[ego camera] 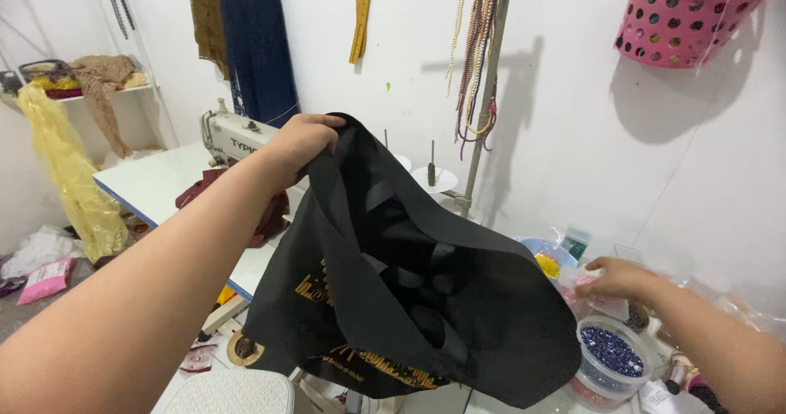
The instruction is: The person gathers small containers of beads and craft supplies from the worktable, ties some items into a white plastic bag, and places the containers one at a time into a large black tote bag, arranging them inside.
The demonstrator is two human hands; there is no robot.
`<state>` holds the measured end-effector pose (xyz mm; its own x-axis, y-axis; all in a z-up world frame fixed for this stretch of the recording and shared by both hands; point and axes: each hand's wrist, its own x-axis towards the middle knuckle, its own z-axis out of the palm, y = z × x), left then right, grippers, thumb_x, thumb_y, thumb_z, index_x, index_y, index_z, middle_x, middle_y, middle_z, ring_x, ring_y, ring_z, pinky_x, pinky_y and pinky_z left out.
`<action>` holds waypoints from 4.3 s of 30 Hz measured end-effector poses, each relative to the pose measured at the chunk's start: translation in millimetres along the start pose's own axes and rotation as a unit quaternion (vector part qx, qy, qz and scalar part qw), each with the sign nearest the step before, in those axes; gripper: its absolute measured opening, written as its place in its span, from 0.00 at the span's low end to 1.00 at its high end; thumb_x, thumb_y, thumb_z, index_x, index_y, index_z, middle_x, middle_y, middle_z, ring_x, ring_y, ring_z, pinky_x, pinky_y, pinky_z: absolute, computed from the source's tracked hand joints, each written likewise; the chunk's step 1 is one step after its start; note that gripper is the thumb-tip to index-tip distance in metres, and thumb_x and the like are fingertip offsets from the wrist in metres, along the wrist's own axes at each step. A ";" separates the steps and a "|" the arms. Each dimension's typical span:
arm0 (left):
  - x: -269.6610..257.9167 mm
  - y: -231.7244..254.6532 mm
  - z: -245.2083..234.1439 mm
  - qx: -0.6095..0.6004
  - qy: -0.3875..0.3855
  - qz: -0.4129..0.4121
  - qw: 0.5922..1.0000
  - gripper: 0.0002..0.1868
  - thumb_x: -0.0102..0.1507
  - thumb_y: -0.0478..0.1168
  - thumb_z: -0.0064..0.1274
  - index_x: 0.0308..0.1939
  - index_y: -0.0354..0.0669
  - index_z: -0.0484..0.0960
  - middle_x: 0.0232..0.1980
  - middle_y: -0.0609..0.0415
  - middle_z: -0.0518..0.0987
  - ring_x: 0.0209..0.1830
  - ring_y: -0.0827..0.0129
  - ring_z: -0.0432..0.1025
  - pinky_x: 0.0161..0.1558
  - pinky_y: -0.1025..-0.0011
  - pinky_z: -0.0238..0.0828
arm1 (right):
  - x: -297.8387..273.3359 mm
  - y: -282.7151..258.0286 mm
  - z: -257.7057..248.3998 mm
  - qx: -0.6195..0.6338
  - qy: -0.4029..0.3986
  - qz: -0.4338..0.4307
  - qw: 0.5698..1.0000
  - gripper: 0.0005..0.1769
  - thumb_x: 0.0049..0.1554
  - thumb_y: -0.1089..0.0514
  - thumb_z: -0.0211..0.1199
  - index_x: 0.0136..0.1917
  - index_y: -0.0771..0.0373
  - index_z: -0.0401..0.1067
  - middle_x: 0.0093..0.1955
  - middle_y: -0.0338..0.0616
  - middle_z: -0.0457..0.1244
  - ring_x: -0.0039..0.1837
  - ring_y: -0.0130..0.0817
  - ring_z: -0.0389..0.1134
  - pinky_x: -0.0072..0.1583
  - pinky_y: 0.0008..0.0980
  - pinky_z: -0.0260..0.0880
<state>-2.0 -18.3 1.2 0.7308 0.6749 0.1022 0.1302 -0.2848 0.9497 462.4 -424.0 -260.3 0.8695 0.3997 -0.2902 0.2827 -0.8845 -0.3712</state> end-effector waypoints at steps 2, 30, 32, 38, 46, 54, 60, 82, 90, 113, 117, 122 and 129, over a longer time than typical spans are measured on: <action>1.6 0.1 0.0 0.006 -0.004 0.004 1.000 0.35 0.53 0.25 0.41 0.66 0.41 0.78 0.43 0.45 0.82 0.32 0.68 0.76 0.35 0.73 0.75 | 7.2 9.7 9.7 -0.098 0.066 -0.027 0.993 0.45 0.41 0.43 0.80 0.70 0.53 0.72 0.66 0.54 0.70 0.68 0.45 0.72 0.69 0.39 0.72; -26.1 -3.6 -18.3 0.017 0.008 0.053 0.998 0.36 0.48 0.24 0.40 0.59 0.44 0.85 0.39 0.43 0.83 0.33 0.63 0.76 0.36 0.72 0.76 | -204.3 -366.5 76.3 0.227 -0.409 -0.177 0.866 0.21 0.65 0.45 0.51 0.57 0.65 0.70 0.51 0.50 0.67 0.44 0.35 0.70 0.52 0.36 0.80; -32.1 -4.9 -22.4 0.016 -0.014 0.045 0.999 0.37 0.48 0.24 0.39 0.60 0.44 0.84 0.40 0.43 0.83 0.33 0.65 0.77 0.37 0.72 0.77 | -189.3 -372.8 104.1 0.178 -0.349 -0.203 0.897 0.23 0.66 0.45 0.54 0.52 0.70 0.69 0.46 0.51 0.65 0.40 0.35 0.69 0.48 0.36 0.78; -53.7 -3.3 -35.1 0.054 0.002 0.022 0.998 0.38 0.49 0.26 0.39 0.64 0.43 0.80 0.42 0.41 0.83 0.34 0.63 0.77 0.38 0.71 0.78 | -201.2 -396.8 124.8 0.241 -0.271 -0.131 0.923 0.24 0.65 0.39 0.51 0.59 0.59 0.72 0.51 0.42 0.67 0.43 0.30 0.64 0.52 0.33 0.74; -58.3 -0.4 -34.6 0.064 0.019 0.020 0.998 0.39 0.51 0.27 0.40 0.67 0.49 0.79 0.38 0.44 0.80 0.31 0.68 0.74 0.36 0.73 0.74 | -231.4 -374.0 17.6 0.307 -0.424 -0.248 0.815 0.29 0.64 0.52 0.53 0.73 0.70 0.61 0.71 0.58 0.65 0.67 0.42 0.70 0.65 0.38 0.74; -34.0 0.0 -7.7 0.042 0.030 0.043 0.998 0.39 0.49 0.26 0.40 0.66 0.43 0.78 0.28 0.54 0.79 0.24 0.73 0.74 0.33 0.77 0.73 | -108.3 -195.4 -116.1 0.537 -0.163 -0.207 0.801 0.20 0.64 0.50 0.56 0.59 0.67 0.74 0.52 0.41 0.66 0.54 0.31 0.68 0.60 0.33 0.71; -19.6 -5.7 4.5 0.012 0.029 0.054 0.998 0.40 0.49 0.26 0.40 0.66 0.43 0.79 0.25 0.55 0.72 0.19 0.74 0.63 0.25 0.75 0.61 | -28.8 -23.6 -39.9 0.258 0.046 0.034 0.964 0.26 0.59 0.47 0.64 0.68 0.59 0.76 0.74 0.52 0.57 0.74 0.51 0.54 0.70 0.64 0.54; -27.4 -6.1 -2.3 0.003 0.058 0.017 0.998 0.41 0.50 0.25 0.39 0.68 0.47 0.78 0.35 0.46 0.77 0.27 0.66 0.69 0.32 0.71 0.65 | -70.4 -59.0 27.4 -0.204 0.151 -0.097 0.962 0.47 0.44 0.35 0.77 0.73 0.48 0.66 0.71 0.44 0.61 0.74 0.43 0.63 0.73 0.57 0.62; -22.6 -3.5 5.3 0.018 0.048 0.030 0.998 0.42 0.48 0.24 0.40 0.68 0.45 0.77 0.46 0.44 0.81 0.39 0.65 0.78 0.42 0.72 0.76 | -152.7 -170.7 -51.7 0.139 0.381 -0.320 0.856 0.36 0.50 0.44 0.69 0.62 0.72 0.71 0.62 0.60 0.63 0.63 0.51 0.65 0.64 0.44 0.65; -71.4 5.5 -14.7 0.030 0.008 0.005 1.000 0.42 0.48 0.24 0.39 0.68 0.46 0.75 0.46 0.40 0.82 0.37 0.61 0.79 0.39 0.71 0.79 | -150.4 -329.5 121.5 -0.149 0.012 -0.385 0.911 0.45 0.42 0.51 0.80 0.69 0.64 0.66 0.65 0.54 0.65 0.66 0.49 0.68 0.66 0.39 0.69; -68.7 3.0 -18.7 0.015 0.010 0.005 1.000 0.43 0.48 0.24 0.38 0.68 0.48 0.76 0.45 0.41 0.82 0.35 0.62 0.77 0.37 0.71 0.77 | -113.4 -316.6 168.7 -0.072 -0.012 -0.398 0.915 0.44 0.48 0.48 0.78 0.71 0.63 0.62 0.67 0.56 0.61 0.69 0.52 0.63 0.68 0.41 0.63; -65.0 -2.9 -18.0 -0.004 0.016 0.006 1.000 0.42 0.48 0.25 0.40 0.69 0.47 0.76 0.41 0.41 0.82 0.32 0.64 0.76 0.35 0.72 0.75 | -104.4 -332.0 181.1 -0.108 -0.014 -0.400 0.910 0.34 0.52 0.50 0.71 0.65 0.71 0.67 0.63 0.61 0.65 0.65 0.52 0.68 0.64 0.42 0.70; -68.5 -1.5 -17.6 0.002 0.018 0.002 1.000 0.44 0.48 0.25 0.39 0.70 0.48 0.75 0.44 0.39 0.82 0.33 0.63 0.76 0.36 0.72 0.75 | -144.0 -362.3 200.1 -0.059 -0.031 -0.358 0.931 0.23 0.54 0.67 0.60 0.64 0.70 0.70 0.61 0.60 0.67 0.61 0.49 0.71 0.62 0.40 0.71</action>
<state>-64.0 -52.2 -2.0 0.7073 0.6973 0.1159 0.1298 -0.2893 0.9484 153.7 -112.9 -260.5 0.4171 0.9070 -0.0583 0.8265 -0.4052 -0.3909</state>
